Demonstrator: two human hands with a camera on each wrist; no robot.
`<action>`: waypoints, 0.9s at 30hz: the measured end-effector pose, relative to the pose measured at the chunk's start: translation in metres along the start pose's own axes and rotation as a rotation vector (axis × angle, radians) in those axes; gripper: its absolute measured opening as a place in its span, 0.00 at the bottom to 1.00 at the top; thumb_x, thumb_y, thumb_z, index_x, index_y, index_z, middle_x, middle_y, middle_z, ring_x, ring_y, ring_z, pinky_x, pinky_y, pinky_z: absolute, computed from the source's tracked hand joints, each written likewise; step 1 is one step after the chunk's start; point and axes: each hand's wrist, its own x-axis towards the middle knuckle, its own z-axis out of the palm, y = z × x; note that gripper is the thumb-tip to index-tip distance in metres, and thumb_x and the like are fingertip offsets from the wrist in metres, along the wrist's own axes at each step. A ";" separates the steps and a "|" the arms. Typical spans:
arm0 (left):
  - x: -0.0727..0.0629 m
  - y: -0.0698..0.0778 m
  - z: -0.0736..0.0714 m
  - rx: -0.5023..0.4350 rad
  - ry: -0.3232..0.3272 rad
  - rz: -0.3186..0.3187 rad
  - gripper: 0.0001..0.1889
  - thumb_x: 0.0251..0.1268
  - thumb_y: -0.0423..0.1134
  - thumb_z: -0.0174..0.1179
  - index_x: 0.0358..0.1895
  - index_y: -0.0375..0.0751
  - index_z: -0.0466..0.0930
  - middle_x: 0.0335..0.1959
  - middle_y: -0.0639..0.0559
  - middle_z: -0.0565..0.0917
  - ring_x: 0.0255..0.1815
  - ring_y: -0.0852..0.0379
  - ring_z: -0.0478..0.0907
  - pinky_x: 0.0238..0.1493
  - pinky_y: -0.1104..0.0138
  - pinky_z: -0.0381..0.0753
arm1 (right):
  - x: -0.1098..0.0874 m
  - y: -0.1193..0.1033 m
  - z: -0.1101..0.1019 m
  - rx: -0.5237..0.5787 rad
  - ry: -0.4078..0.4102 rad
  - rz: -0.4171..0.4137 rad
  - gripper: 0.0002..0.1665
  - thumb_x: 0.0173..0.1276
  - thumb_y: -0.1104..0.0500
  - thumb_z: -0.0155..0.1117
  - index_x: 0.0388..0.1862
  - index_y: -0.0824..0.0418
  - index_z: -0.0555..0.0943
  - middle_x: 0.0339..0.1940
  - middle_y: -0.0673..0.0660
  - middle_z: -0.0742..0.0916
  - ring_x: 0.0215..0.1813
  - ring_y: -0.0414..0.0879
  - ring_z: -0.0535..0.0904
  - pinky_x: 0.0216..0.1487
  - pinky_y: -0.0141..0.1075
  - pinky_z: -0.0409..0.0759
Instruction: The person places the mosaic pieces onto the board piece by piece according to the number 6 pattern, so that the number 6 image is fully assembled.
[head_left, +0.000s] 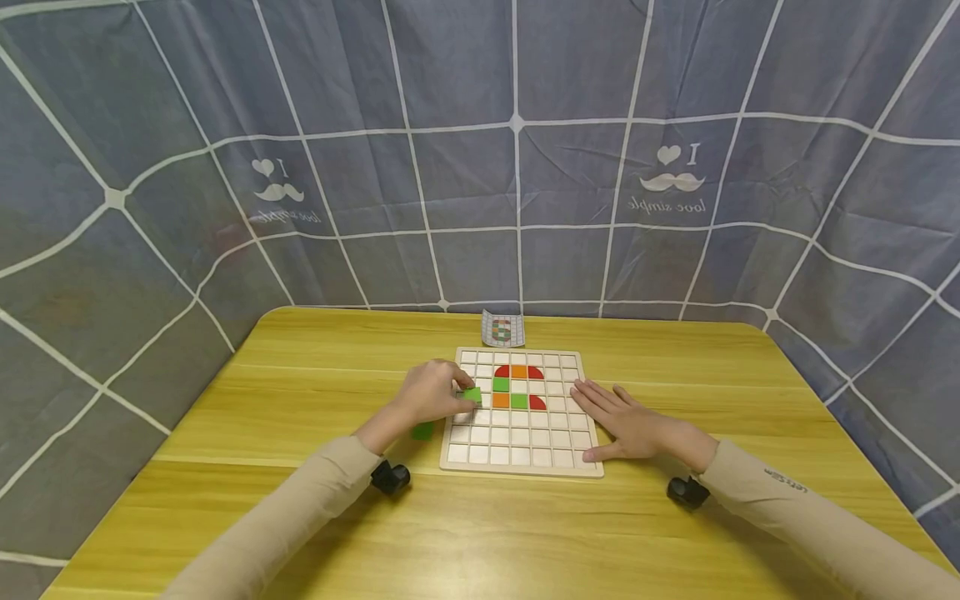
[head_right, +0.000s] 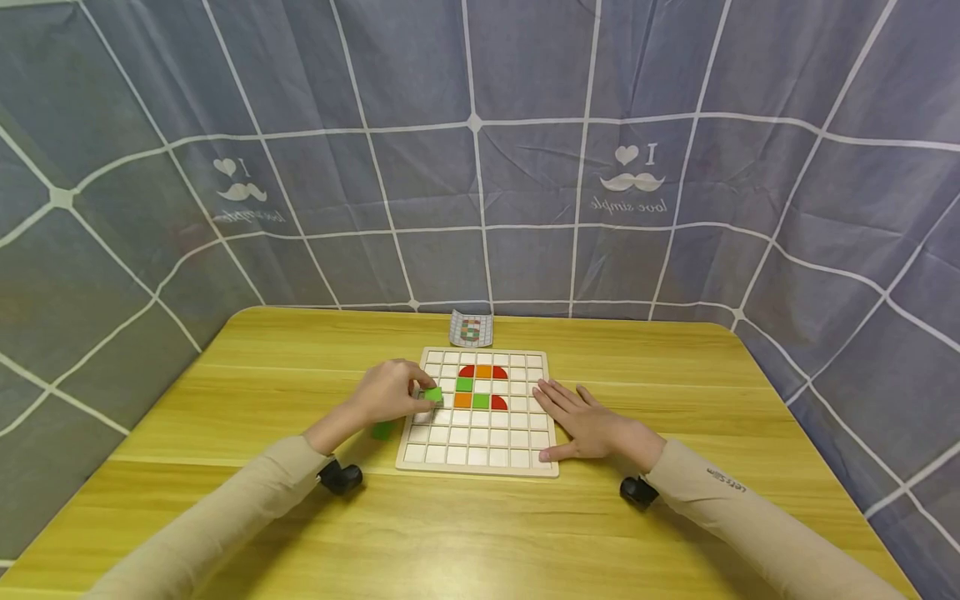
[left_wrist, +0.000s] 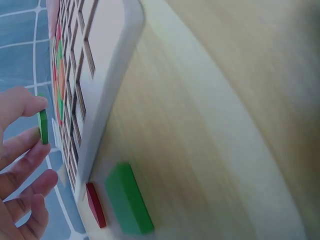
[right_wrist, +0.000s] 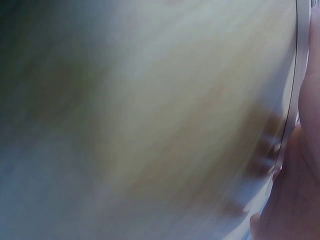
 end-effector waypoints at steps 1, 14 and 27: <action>0.001 0.001 0.001 -0.004 0.003 0.007 0.14 0.48 0.50 0.72 0.38 0.48 0.89 0.35 0.57 0.88 0.28 0.66 0.77 0.23 0.73 0.72 | 0.000 0.000 0.000 0.002 0.000 0.000 0.58 0.65 0.31 0.54 0.78 0.66 0.45 0.79 0.67 0.48 0.79 0.63 0.43 0.72 0.65 0.44; 0.009 0.026 0.010 -0.065 -0.007 0.068 0.13 0.48 0.48 0.70 0.37 0.47 0.89 0.39 0.55 0.88 0.36 0.60 0.81 0.27 0.71 0.74 | -0.001 0.001 -0.001 0.014 0.026 -0.027 0.58 0.64 0.32 0.55 0.77 0.67 0.46 0.78 0.69 0.49 0.78 0.64 0.44 0.70 0.67 0.45; 0.022 0.046 0.018 -0.051 -0.023 0.110 0.12 0.50 0.48 0.70 0.38 0.50 0.89 0.40 0.56 0.88 0.36 0.60 0.81 0.22 0.74 0.70 | 0.001 0.007 0.005 0.021 0.045 -0.037 0.59 0.64 0.30 0.54 0.78 0.64 0.45 0.79 0.67 0.49 0.79 0.62 0.44 0.70 0.67 0.44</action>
